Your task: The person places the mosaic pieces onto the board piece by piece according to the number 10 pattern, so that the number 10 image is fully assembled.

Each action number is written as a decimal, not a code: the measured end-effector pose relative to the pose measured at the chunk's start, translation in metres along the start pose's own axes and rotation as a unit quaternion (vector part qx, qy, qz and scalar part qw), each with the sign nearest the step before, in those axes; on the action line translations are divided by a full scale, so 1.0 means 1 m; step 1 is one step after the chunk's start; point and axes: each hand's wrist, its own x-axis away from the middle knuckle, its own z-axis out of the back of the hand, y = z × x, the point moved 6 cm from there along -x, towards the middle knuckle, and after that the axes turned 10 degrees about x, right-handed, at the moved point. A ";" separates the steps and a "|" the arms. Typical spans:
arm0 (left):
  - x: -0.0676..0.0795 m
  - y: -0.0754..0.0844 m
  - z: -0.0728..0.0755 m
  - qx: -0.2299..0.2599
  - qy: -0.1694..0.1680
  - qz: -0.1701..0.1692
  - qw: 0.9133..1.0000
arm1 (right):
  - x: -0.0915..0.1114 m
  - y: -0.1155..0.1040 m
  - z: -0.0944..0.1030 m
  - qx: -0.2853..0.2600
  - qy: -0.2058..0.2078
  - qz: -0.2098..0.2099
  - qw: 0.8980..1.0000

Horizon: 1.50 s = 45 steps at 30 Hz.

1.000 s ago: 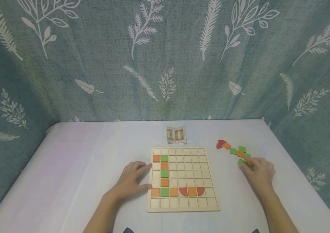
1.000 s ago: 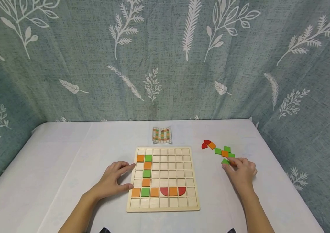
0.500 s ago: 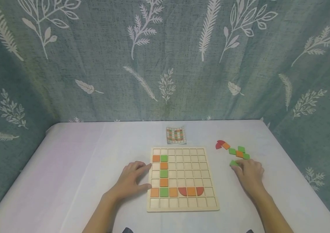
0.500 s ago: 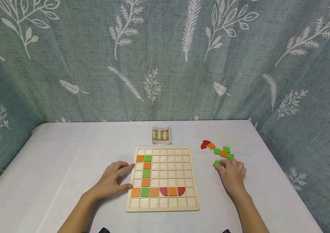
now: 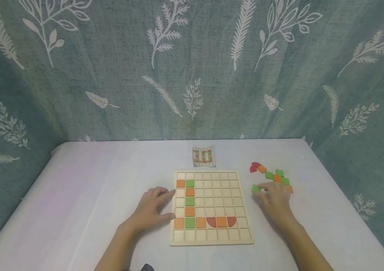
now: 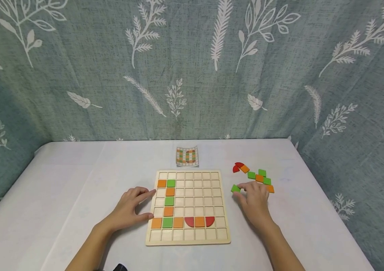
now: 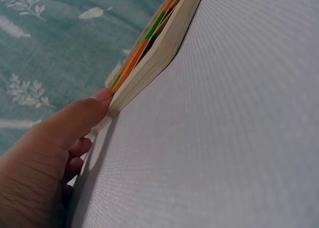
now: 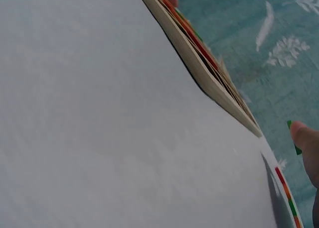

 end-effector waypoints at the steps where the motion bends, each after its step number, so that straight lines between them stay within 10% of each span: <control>1: 0.000 0.000 0.000 -0.001 0.000 0.000 1.000 | 0.000 -0.005 -0.001 0.000 -0.004 0.005 1.000; 21: 0.000 0.003 -0.001 0.001 0.000 0.006 1.000 | 0.017 -0.095 -0.034 -0.060 0.016 0.177 0.982; 45: 0.000 0.001 0.001 -0.002 -0.004 0.004 1.000 | 0.015 -0.109 -0.036 -0.101 0.022 0.213 0.972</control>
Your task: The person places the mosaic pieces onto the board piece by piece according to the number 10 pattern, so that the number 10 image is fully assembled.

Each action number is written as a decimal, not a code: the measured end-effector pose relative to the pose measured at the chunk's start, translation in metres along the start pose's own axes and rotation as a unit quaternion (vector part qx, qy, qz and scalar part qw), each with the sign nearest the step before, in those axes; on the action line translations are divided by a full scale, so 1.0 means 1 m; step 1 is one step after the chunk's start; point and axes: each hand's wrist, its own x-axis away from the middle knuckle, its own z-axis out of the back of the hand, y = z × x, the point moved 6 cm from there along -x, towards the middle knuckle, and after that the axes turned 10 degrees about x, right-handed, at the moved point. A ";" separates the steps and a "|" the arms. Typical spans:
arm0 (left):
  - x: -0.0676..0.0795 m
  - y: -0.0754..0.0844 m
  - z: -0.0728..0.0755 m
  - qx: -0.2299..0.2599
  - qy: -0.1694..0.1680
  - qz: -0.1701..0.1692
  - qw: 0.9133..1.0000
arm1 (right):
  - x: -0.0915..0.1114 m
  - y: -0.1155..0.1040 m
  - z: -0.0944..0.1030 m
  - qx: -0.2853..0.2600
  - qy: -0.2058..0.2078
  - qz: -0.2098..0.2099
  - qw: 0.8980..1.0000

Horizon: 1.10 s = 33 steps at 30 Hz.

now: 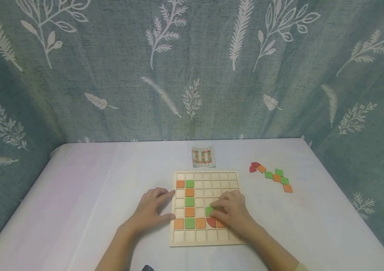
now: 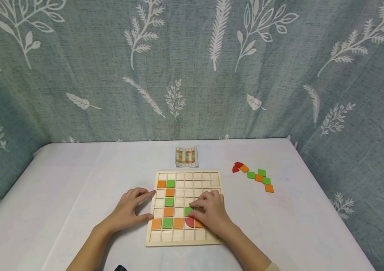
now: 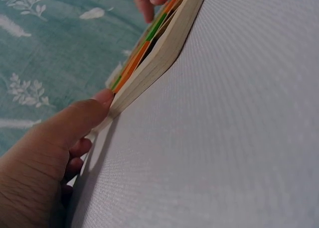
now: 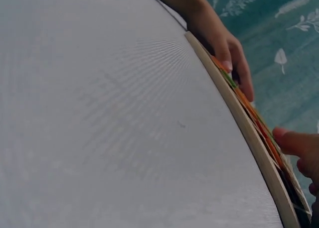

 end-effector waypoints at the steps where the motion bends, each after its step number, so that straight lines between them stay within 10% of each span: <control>1: 0.000 0.000 0.000 0.000 0.000 0.000 1.000 | 0.000 0.002 0.001 -0.002 0.000 -0.009 1.000; 33: 0.000 0.001 0.000 -0.001 0.006 -0.007 1.000 | 0.007 0.126 0.069 0.076 0.047 -0.247 0.965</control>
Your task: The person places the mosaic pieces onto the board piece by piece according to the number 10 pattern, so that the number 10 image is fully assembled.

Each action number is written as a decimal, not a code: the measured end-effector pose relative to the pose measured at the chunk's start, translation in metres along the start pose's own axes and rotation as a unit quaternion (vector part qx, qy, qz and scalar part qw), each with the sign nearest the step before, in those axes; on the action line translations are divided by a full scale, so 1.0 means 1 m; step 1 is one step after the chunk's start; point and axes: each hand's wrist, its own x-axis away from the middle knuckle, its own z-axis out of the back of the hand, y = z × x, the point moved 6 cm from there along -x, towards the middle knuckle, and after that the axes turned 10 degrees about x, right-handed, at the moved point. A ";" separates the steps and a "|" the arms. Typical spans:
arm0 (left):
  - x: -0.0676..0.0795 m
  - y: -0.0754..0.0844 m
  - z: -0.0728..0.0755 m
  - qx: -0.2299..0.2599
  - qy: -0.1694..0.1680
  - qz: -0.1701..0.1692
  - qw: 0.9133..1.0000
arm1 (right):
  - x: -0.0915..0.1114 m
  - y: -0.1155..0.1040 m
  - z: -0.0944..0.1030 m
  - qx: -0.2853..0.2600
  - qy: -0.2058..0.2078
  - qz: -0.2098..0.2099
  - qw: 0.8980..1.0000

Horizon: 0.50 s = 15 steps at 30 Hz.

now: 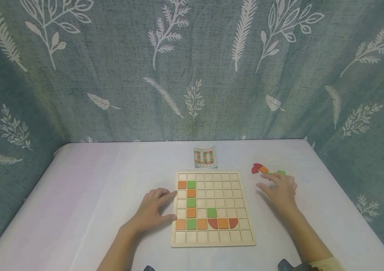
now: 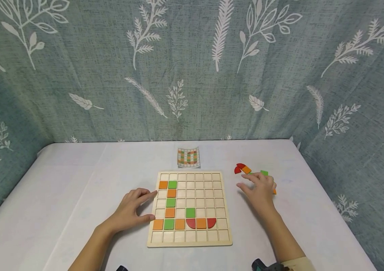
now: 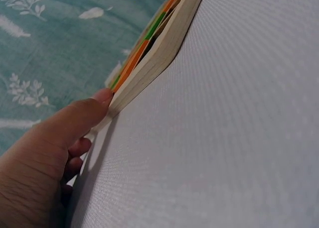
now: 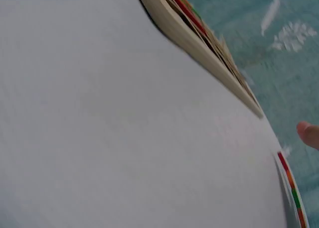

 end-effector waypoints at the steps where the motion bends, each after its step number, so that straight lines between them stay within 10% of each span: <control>1: 0.000 0.000 0.000 -0.001 0.001 -0.001 1.000 | -0.002 0.004 0.001 0.006 0.001 -0.008 1.000; 9: 0.001 -0.001 0.000 -0.003 0.003 -0.007 1.000 | -0.016 0.038 -0.006 0.085 -0.038 -0.097 0.991; 15: 0.001 -0.001 0.000 -0.010 0.003 -0.011 1.000 | -0.018 0.040 -0.008 0.116 -0.035 -0.053 0.991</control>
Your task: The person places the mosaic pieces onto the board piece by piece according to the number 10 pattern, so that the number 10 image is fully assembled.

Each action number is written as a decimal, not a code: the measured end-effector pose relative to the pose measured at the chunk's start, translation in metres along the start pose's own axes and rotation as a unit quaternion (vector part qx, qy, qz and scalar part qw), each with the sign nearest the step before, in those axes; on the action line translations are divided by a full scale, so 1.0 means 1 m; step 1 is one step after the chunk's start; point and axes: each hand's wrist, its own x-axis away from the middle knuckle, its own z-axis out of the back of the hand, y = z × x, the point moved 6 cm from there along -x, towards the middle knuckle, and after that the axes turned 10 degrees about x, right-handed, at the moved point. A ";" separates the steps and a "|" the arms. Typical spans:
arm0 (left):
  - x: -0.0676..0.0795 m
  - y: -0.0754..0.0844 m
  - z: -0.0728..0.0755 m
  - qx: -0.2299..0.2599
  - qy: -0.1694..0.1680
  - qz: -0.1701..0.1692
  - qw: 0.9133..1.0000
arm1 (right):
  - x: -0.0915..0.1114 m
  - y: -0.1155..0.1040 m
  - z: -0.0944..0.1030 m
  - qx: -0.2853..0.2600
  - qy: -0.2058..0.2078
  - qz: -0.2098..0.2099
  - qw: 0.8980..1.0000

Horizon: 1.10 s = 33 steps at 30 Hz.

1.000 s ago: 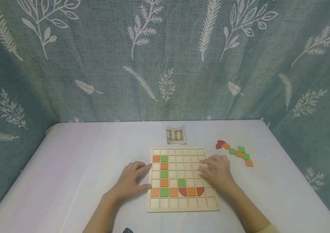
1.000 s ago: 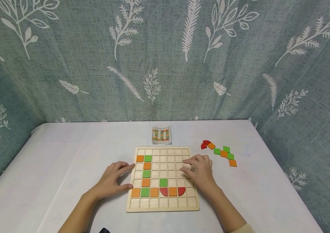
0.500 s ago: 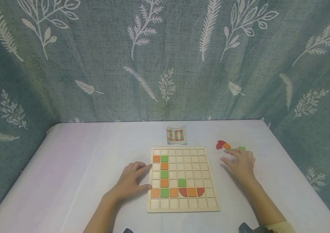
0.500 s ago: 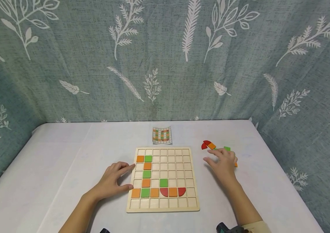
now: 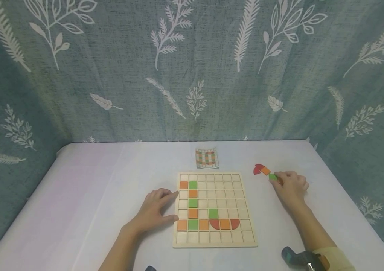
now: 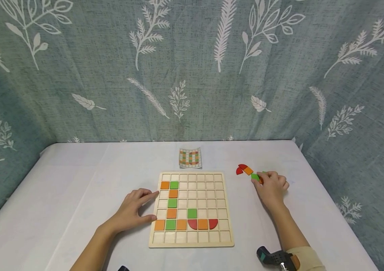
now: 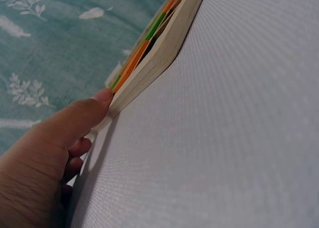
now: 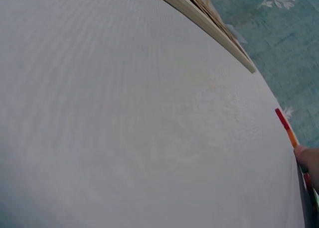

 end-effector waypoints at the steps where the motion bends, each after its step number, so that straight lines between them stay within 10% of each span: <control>1: 0.000 0.000 0.000 0.002 0.000 0.000 1.000 | 0.001 -0.001 0.001 -0.002 0.003 0.007 1.000; 33: 0.000 0.001 0.000 0.011 -0.016 0.038 0.999 | 0.039 -0.042 0.001 -0.066 0.018 0.131 0.989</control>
